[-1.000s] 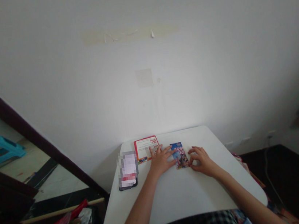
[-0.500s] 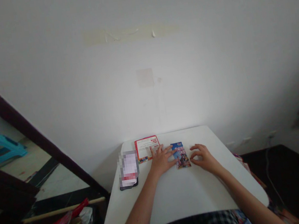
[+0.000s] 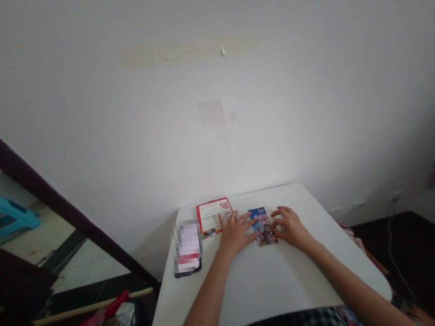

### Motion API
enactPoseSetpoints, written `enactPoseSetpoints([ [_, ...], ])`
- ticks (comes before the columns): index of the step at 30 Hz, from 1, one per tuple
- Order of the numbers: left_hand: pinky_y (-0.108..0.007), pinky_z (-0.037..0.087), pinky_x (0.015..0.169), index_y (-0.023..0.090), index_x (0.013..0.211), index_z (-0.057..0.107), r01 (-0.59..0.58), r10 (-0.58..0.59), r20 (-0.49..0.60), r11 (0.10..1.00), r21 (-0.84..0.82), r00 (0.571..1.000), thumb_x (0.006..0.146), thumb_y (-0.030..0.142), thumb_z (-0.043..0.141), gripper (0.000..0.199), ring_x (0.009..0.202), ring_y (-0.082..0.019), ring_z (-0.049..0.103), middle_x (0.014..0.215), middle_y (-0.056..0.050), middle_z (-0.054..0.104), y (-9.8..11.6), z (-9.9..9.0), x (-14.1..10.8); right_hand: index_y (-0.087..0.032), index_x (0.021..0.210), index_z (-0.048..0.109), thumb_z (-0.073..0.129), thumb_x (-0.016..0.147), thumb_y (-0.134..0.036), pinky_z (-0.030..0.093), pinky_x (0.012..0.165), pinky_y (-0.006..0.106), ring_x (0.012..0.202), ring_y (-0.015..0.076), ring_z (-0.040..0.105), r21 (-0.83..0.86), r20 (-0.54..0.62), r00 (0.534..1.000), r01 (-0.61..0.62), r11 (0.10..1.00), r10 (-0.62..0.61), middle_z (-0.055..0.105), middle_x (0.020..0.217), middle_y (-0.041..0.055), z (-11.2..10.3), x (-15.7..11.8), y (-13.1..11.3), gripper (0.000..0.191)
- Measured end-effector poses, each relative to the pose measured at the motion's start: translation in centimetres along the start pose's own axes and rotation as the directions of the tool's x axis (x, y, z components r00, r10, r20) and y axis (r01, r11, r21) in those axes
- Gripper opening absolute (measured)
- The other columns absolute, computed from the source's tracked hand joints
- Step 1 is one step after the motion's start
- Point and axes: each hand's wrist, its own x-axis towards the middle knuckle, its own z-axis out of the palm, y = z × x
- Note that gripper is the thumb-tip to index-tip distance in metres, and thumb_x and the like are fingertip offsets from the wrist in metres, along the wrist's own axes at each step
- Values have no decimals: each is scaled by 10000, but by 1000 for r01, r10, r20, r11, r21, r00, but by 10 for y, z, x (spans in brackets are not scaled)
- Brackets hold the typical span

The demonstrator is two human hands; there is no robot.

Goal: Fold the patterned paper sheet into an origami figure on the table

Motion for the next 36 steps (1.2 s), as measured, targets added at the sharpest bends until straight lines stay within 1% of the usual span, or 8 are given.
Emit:
enactPoseSetpoints([
  [6, -756, -128, 1059, 572, 1337, 432, 3, -3, -1, 1000, -14, 1000, 844, 715, 405, 514, 1395, -362, 281, 1477, 103, 460, 0, 1, 0, -274, 792, 722, 669, 768, -249, 335, 1043, 488, 1259, 291, 391, -34, -7, 999, -31, 999, 31, 613, 1165, 44, 4, 15, 2, 63],
  [12, -754, -101, 1069, 585, 1345, 405, -5, 5, 8, 1000, 5, 1000, 847, 718, 390, 517, 1403, -358, 274, 1487, 108, 445, -2, 1, 0, -273, 827, 735, 633, 810, -288, 329, 1042, 481, 1247, 286, 400, -50, -25, 996, -83, 995, 82, 621, 1143, 51, 8, 31, 5, 105],
  [17, -770, -121, 1048, 600, 1336, 401, 4, -4, 11, 1000, -3, 1000, 838, 728, 397, 514, 1407, -358, 266, 1481, 119, 450, -2, 3, 1, -270, 813, 736, 626, 816, -297, 329, 1035, 464, 1235, 276, 406, -69, -48, 991, -127, 989, 124, 625, 1143, 47, 11, 44, 6, 113],
  [22, -766, -157, 1038, 587, 1332, 420, 7, -7, 14, 1000, 1, 1000, 833, 724, 417, 518, 1405, -355, 265, 1481, 111, 453, -2, 3, 2, -258, 827, 737, 617, 826, -294, 333, 1029, 432, 1242, 268, 391, -78, -71, 986, -159, 984, 154, 622, 1141, 55, 14, 55, 7, 126],
  [25, -758, -150, 1050, 581, 1331, 428, 12, -12, 17, 1000, 10, 1000, 837, 714, 424, 511, 1408, -353, 259, 1481, 108, 452, -2, 2, 2, -259, 827, 739, 621, 823, -295, 340, 1022, 424, 1231, 265, 395, -83, -94, 982, -172, 982, 164, 620, 1130, 56, 16, 62, 9, 123],
  [30, -767, -164, 1032, 582, 1317, 446, 9, -8, 9, 1000, -23, 1000, 842, 708, 425, 492, 1410, -353, 257, 1474, 112, 462, -1, 2, 2, -266, 812, 737, 629, 821, -287, 370, 987, 435, 1188, 272, 420, -83, -126, 980, -167, 982, 156, 623, 1086, 61, 17, 66, 10, 110],
  [36, -760, -166, 1038, 576, 1328, 437, 19, -18, 21, 999, -31, 1000, 848, 694, 434, 494, 1417, -345, 243, 1486, 111, 445, 0, 1, 2, -267, 860, 729, 619, 841, -296, 381, 977, 418, 1177, 263, 414, -99, -165, 975, -168, 981, 150, 593, 1112, 68, 21, 63, 9, 116],
])
